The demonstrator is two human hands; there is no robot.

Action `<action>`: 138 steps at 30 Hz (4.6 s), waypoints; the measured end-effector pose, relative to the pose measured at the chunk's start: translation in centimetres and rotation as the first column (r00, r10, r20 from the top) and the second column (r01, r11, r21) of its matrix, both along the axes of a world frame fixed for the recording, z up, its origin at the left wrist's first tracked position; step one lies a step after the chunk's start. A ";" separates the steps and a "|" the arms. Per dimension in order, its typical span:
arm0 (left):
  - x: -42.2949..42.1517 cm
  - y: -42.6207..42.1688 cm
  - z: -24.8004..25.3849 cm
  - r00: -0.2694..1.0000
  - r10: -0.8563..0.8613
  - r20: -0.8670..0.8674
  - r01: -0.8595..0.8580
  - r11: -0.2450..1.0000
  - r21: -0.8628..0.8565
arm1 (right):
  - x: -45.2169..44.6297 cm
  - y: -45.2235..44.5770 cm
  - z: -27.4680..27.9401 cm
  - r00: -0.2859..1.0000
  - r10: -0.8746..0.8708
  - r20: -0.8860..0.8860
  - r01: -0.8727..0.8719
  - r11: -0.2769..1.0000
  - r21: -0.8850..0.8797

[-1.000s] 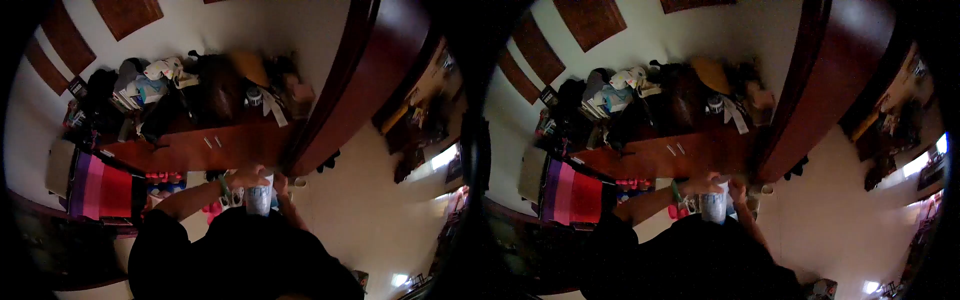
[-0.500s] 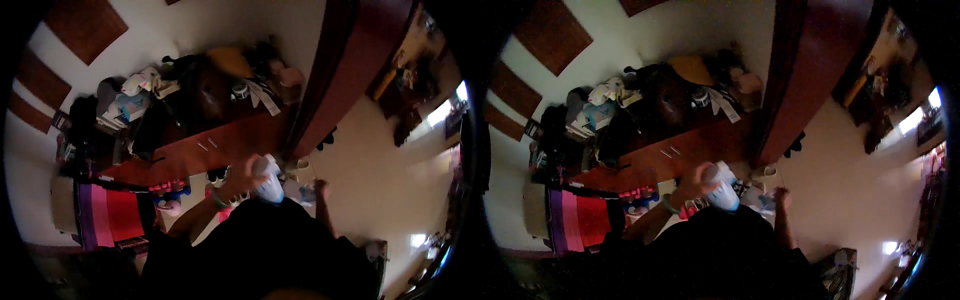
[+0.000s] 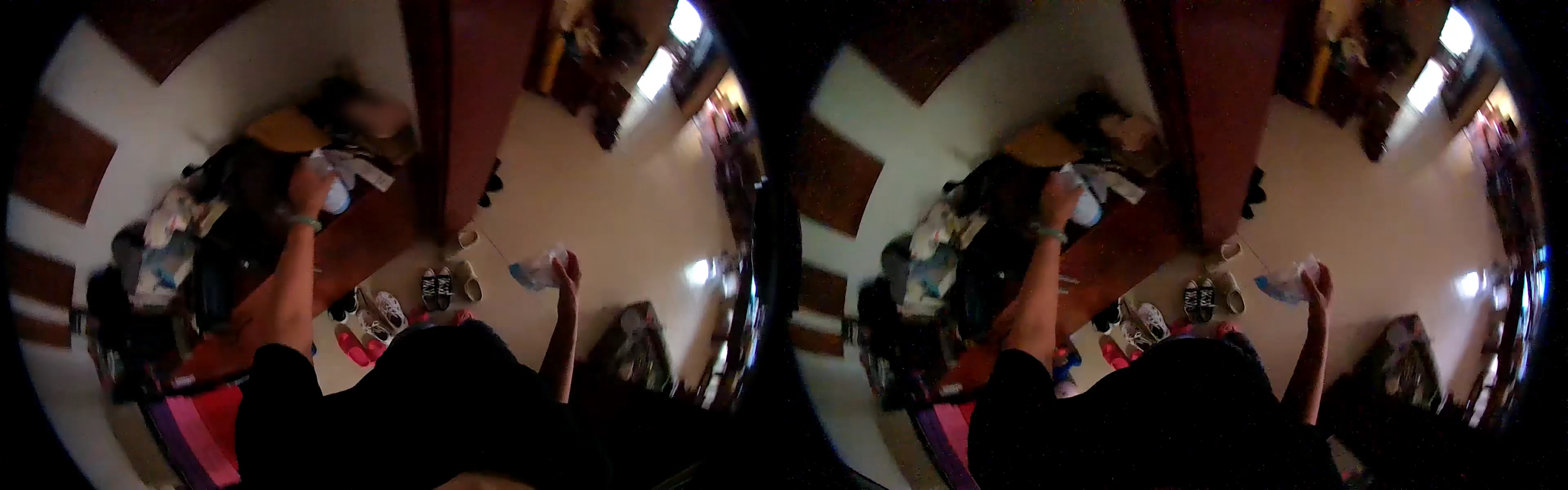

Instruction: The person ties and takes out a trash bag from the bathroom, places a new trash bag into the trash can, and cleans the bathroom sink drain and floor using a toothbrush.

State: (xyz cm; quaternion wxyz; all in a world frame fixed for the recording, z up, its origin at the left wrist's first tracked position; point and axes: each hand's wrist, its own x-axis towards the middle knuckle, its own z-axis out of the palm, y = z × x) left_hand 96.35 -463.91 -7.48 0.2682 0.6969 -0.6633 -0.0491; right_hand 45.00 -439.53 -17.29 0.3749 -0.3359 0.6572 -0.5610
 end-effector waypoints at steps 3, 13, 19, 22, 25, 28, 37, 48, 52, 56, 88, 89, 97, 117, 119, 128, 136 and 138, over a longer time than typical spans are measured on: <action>-0.2 1.0 1.2 0.999 0.035 -0.029 -0.035 0.999 0.004 | 3.0 4.0 4.0 0.981 0.007 0.192 0.021 0.989 -0.143; 0.6 0.3 -1.4 0.962 -0.063 0.266 0.118 0.974 -0.193 | 5.0 7.4 8.2 0.935 -0.259 0.243 0.313 0.924 -0.220; -2.3 -6.4 -6.1 0.968 -0.161 0.192 0.231 0.869 -0.437 | 6.0 4.5 6.0 0.875 -0.421 0.238 0.456 0.882 -0.117; -10.4 -2.3 -4.0 0.718 -0.633 -0.289 0.590 0.774 -0.229 | 6.8 5.9 8.1 0.861 -0.460 0.217 0.489 0.866 -0.105; -21.2 7.2 -2.6 0.226 -0.781 -0.583 0.893 0.404 -0.195 | 7.7 7.4 8.9 0.886 -0.387 0.256 0.433 0.887 -0.161; -27.2 13.5 -6.1 -0.155 -0.745 -0.649 0.976 -0.016 -0.215 | 7.9 9.0 8.1 0.859 -0.248 0.449 0.395 0.877 -0.272; -33.7 18.1 -4.6 0.231 -0.071 -0.970 0.972 0.049 0.228 | 9.3 9.1 7.8 0.468 -0.669 -0.577 0.815 0.579 -0.011; -36.7 40.1 6.2 -0.053 -0.141 -0.989 0.745 -0.665 0.055 | 21.3 32.3 17.6 0.240 -0.957 0.161 0.968 0.225 -0.111; -38.4 45.7 6.6 -0.020 -0.173 -0.985 0.585 -0.801 0.129 | 28.5 37.2 18.4 -0.250 -0.927 0.281 0.967 -0.253 0.025; -36.6 51.2 9.3 -0.225 -0.185 -0.957 0.428 -0.901 0.073 | 41.0 42.8 18.4 -0.511 -0.685 0.519 0.797 -0.604 -0.011; -37.9 130.0 13.1 0.003 -0.291 -0.957 -0.283 -0.918 0.279 | 48.3 114.4 22.0 -0.428 -0.808 0.405 0.887 -0.461 0.017; -37.9 130.9 13.7 0.108 -0.358 -0.927 -0.323 -0.895 0.308 | 49.2 114.8 22.3 -0.423 -0.813 0.400 0.888 -0.460 0.002; -37.6 133.0 11.2 -0.057 -0.227 -0.972 -0.392 -0.890 0.231 | 54.9 113.2 17.9 -0.465 -0.730 0.501 0.850 -0.527 0.021; -30.4 137.3 19.4 -0.245 -0.114 -0.963 0.737 -0.667 -0.109 | 36.9 128.6 33.5 0.030 -0.968 -0.247 0.995 0.052 -0.080; -30.7 147.9 22.1 -0.368 0.108 -0.924 0.533 -0.789 -0.305 | 32.0 133.1 36.7 0.070 -0.944 -0.323 0.985 0.117 -0.126; 4.6 147.8 30.8 -0.125 0.303 -0.945 0.279 -0.903 -0.327 | 69.0 132.8 42.2 -0.153 -0.987 0.044 0.923 -0.158 -0.350; 34.0 138.8 26.4 0.448 0.339 -0.827 0.397 -0.905 -0.155 | 106.5 134.8 30.8 0.035 -0.492 0.870 0.648 -0.652 -0.395; 35.8 144.0 22.8 0.634 0.346 -0.692 0.474 -0.881 -0.006 | 114.7 138.2 28.3 0.024 -0.191 0.981 0.547 -0.819 -0.173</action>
